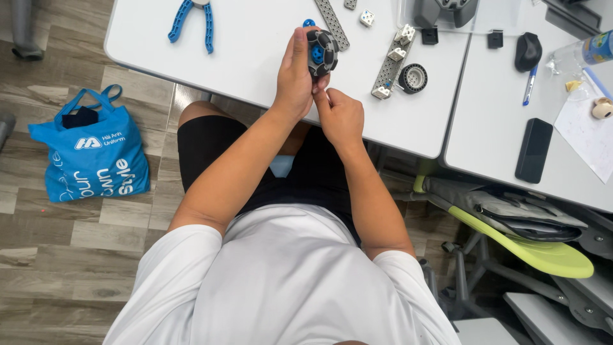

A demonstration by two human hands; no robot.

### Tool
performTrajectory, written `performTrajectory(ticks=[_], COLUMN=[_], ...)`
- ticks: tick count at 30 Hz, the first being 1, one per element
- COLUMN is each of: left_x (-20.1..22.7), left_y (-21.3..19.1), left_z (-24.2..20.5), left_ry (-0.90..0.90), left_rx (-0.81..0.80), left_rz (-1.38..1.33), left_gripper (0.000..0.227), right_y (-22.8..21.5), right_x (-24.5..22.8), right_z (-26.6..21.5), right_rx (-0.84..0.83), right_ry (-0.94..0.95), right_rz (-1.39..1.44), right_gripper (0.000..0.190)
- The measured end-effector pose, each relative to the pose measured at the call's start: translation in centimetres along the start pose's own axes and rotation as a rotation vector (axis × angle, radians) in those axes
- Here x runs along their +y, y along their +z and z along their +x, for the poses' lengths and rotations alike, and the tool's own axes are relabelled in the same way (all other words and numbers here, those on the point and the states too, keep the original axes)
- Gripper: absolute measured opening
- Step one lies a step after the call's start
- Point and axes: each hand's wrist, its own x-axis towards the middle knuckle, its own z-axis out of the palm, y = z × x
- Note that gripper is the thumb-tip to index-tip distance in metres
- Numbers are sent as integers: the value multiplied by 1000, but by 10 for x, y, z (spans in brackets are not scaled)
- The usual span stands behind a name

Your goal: The person assembles small mechanical components on a white table. They handle a circular gear-like part, a long perforated beam, and a gray rectangular housing, using a pink stylus to remove small pieces and blue pliers to adjust parts. The person repeatedly picks up, inspects, and places these components while working at the table.

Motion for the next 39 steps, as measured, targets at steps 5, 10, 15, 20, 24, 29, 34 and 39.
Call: performTrajectory(ticks=[5, 10, 15, 20, 24, 29, 34, 39], left_x=[14, 38, 41, 44, 42, 42, 41, 41], left_y=[14, 16, 25, 34, 35, 42, 36, 33], left_z=[-8, -13, -22, -21, -27, -28, -28, -25], left_ry=[116, 289, 472, 439, 488, 513, 481, 454], left_rx=[-54, -39, -100, -78, -58, -88, -112, -116], left_rz=[119, 457, 682, 613, 667, 707, 721, 814], left_gripper=[52, 48, 46, 45, 46, 48, 51, 53], right_y=[-21, -76, -117, -149, -147, -139, -132, -119], right_x=[-10, -32, -59, -84, -93, -96, -88, -75], right_z=[-12, -37, -54, -67, -70, -60, -59, -57], right_rx=[-43, 55, 122, 195, 139, 166, 162, 184], right_ry=[77, -244, -121, -111, -89, -61, -108, -130], right_rz=[35, 131, 232, 231, 248, 188, 242, 332], right_gripper=[53, 20, 16, 16, 17, 18, 17, 15])
